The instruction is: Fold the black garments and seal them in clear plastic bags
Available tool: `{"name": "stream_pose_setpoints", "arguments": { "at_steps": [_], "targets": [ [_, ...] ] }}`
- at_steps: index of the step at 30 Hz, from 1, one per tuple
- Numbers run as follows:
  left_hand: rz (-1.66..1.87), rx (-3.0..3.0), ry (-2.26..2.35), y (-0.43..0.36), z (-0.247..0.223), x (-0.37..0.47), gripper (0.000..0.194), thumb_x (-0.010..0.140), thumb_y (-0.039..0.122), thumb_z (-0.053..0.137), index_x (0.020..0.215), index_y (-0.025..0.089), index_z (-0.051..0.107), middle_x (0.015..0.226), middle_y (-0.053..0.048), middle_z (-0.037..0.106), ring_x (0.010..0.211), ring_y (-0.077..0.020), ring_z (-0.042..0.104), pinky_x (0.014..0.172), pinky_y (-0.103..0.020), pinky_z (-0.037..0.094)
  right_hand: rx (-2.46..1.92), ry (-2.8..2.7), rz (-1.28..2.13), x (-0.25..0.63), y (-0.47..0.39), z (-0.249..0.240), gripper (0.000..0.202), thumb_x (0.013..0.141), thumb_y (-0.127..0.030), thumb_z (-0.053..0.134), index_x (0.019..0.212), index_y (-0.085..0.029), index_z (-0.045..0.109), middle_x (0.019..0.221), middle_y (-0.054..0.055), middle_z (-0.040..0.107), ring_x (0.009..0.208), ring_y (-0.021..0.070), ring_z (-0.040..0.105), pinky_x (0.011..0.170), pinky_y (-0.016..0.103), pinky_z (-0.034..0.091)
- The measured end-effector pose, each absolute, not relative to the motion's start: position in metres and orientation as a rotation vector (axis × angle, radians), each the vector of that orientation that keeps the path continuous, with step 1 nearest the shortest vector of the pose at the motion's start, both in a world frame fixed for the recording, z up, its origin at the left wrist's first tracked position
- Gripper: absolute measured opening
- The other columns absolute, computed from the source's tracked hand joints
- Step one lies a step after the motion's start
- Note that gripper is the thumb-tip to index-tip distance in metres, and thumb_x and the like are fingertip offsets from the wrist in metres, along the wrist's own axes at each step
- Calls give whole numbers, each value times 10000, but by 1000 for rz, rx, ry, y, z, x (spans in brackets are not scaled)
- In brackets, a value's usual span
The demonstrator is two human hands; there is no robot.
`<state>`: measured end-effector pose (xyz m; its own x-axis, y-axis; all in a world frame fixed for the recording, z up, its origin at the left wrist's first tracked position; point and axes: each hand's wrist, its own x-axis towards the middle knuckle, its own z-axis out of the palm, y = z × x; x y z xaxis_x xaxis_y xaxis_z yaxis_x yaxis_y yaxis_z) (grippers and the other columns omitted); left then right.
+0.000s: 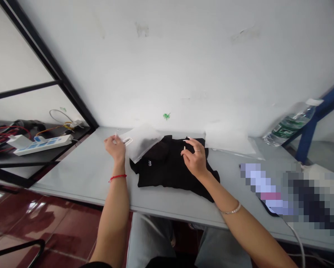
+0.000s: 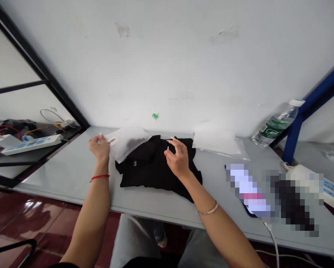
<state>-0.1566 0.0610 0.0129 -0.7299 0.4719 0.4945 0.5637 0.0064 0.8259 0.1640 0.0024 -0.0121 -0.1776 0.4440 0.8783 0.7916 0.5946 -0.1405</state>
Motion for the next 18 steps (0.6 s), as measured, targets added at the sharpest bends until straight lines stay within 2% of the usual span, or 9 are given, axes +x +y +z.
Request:
{"name": "stream_pose_setpoints", "arguments": {
  "at_steps": [2, 5, 9, 11, 13, 16, 18],
  "targets": [
    [-1777, -1076, -2289, 61, 12, -164, 230, 872, 260, 506, 652, 196, 478, 708, -6, 477, 822, -203, 540, 893, -391, 450, -1038, -1770, -405, 165, 3, -12, 261, 890, -140, 491, 766, -229, 703, 1140, 94, 609, 1194, 261, 543, 982, 445, 471],
    [-1596, -1293, -2466, 62, 9, -162, 338, 890, 277, 455, 561, 204, 430, 567, 15, 414, 648, -176, 479, 707, -327, 428, -1088, -1832, -344, 163, 1, -14, 226, 883, -222, 532, 1036, -221, 698, 1280, 133, 545, 1259, 299, 488, 1012, 494, 453],
    [-1493, -1564, -2477, 65, 6, -146, 410, 859, 278, 495, 468, 202, 398, 458, 22, 370, 544, -151, 419, 583, -285, 329, -1113, -2068, -264, 150, -3, -20, 468, 823, -357, 643, 1257, -187, 609, 1481, 168, 378, 1399, 364, 304, 1076, 565, 379],
    [-1481, -1627, -2462, 66, 5, -140, 415, 845, 279, 510, 454, 200, 400, 445, 19, 379, 541, -150, 422, 575, -280, 312, -1130, -2136, -236, 144, -3, -23, 526, 800, -403, 677, 1272, -181, 604, 1520, 168, 332, 1423, 380, 255, 1089, 589, 355],
    [-1487, -1644, -2444, 65, 6, -138, 398, 843, 281, 503, 464, 199, 414, 457, 14, 397, 561, -155, 436, 582, -276, 319, -1149, -2146, -239, 141, -1, -25, 444, 821, -393, 664, 1223, -208, 644, 1517, 145, 351, 1424, 372, 262, 1087, 600, 356],
    [-1516, -1610, -2416, 64, 9, -141, 344, 845, 286, 483, 515, 195, 455, 512, -1, 444, 633, -174, 484, 614, -273, 356, -1134, -2103, -299, 139, 3, -23, 247, 870, -252, 594, 1081, -220, 719, 1441, 125, 463, 1395, 326, 338, 1094, 555, 375],
    [-1588, -1567, -2415, 62, 10, -146, 311, 850, 287, 462, 553, 192, 472, 562, -15, 477, 695, -189, 516, 642, -277, 381, -1094, -2073, -344, 140, 2, -20, 235, 877, -207, 560, 1037, -201, 732, 1386, 135, 519, 1369, 302, 385, 1101, 526, 378]
  ]
}}
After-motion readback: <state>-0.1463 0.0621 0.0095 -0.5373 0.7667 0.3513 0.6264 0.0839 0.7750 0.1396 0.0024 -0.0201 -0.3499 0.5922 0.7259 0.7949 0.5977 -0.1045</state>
